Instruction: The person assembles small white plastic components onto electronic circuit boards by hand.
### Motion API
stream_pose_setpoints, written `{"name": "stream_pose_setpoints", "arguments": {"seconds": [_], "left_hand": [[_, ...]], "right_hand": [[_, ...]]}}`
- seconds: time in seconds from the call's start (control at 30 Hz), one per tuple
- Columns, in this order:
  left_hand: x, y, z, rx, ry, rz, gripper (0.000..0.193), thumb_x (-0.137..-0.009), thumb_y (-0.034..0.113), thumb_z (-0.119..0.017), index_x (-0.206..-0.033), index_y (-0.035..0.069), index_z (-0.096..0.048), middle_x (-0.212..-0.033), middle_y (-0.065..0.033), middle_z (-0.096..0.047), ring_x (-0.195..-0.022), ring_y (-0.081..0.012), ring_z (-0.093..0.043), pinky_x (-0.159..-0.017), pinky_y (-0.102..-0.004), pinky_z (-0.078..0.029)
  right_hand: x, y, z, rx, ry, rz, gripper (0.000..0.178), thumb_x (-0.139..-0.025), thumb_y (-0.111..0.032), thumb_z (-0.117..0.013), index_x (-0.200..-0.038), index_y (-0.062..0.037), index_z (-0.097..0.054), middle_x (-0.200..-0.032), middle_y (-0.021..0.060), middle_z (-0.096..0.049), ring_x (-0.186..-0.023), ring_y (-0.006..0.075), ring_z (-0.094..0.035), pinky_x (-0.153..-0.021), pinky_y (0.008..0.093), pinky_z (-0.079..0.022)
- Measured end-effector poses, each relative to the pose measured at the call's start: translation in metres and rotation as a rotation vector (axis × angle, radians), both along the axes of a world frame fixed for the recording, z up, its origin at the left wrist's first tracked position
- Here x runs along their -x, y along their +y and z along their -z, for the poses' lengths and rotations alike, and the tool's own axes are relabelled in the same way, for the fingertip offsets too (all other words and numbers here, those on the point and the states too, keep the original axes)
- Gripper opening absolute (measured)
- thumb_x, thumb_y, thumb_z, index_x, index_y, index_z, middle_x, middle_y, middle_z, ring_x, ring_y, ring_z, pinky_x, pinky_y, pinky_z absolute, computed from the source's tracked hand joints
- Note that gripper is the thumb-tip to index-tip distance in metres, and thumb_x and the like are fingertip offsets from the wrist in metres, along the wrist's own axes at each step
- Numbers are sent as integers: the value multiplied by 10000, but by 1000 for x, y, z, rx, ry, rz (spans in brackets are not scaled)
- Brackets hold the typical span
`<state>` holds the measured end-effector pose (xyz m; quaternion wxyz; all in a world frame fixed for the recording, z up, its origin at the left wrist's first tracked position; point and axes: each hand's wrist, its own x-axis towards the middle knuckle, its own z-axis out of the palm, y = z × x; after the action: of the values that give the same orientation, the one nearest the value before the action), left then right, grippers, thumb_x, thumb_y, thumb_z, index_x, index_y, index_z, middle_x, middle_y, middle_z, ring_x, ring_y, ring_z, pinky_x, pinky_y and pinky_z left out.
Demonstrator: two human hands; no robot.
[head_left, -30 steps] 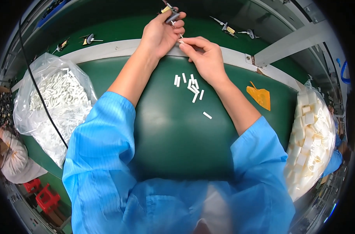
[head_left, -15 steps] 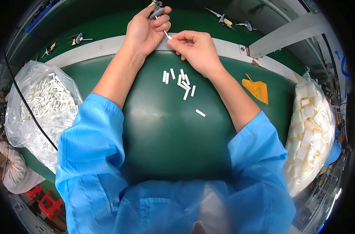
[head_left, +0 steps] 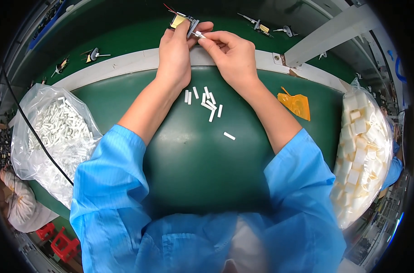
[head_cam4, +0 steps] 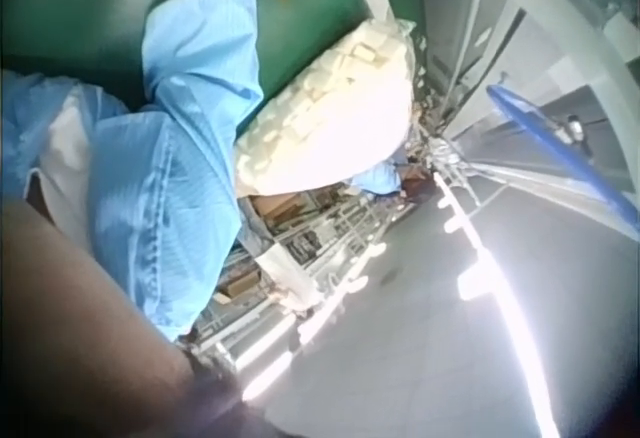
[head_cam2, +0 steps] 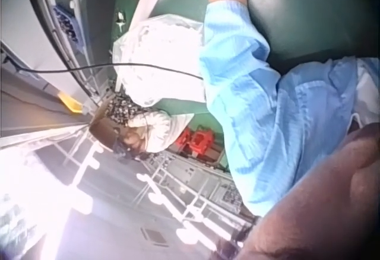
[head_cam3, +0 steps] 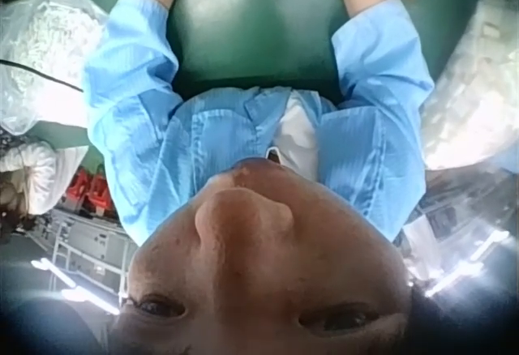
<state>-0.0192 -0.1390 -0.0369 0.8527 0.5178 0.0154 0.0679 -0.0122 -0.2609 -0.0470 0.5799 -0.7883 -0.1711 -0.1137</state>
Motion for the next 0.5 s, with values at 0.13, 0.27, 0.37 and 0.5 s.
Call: {"name": "stream_pose_setpoints", "arguments": {"seconds": [0.13,0.27,0.37,0.5], "left_hand": [[4,-3,-1,35,48,16,261,-960,194,-385,-1043,-23,-504,-1016,-160,-641,-893,-201,-616,-855,-343,-472],[5,-4,-5,-9,98,34,267,-974,215,-389,-1086,8,-514,-1079,-133,-633,-928,-183,-610,-860,-339,-465],[-38,22,-1,-254,-11,3,263,-897,222,-556,-1002,-18,-584,-902,-99,-646,-786,-154,-628,-688,-259,-484],[-70,49,-28,-1479,-99,-145,318,-802,272,-623,-911,-24,-661,-823,-207,-664,-818,-317,-662,-742,-381,-518]], "right_hand": [[-1,-3,1,251,-317,1,153,-783,-154,-674,-874,-32,-662,-742,89,-612,-646,262,-598,-597,337,-492],[0,-4,1,395,-470,-26,169,-790,-180,-667,-875,-36,-650,-754,81,-613,-711,270,-600,-646,359,-484],[2,3,-4,279,-278,-35,183,-791,-192,-659,-878,-33,-646,-779,92,-612,-736,269,-595,-668,350,-482],[13,3,-12,294,-116,-236,161,-798,-171,-655,-869,-26,-659,-814,80,-607,-749,201,-578,-646,301,-469]]}}
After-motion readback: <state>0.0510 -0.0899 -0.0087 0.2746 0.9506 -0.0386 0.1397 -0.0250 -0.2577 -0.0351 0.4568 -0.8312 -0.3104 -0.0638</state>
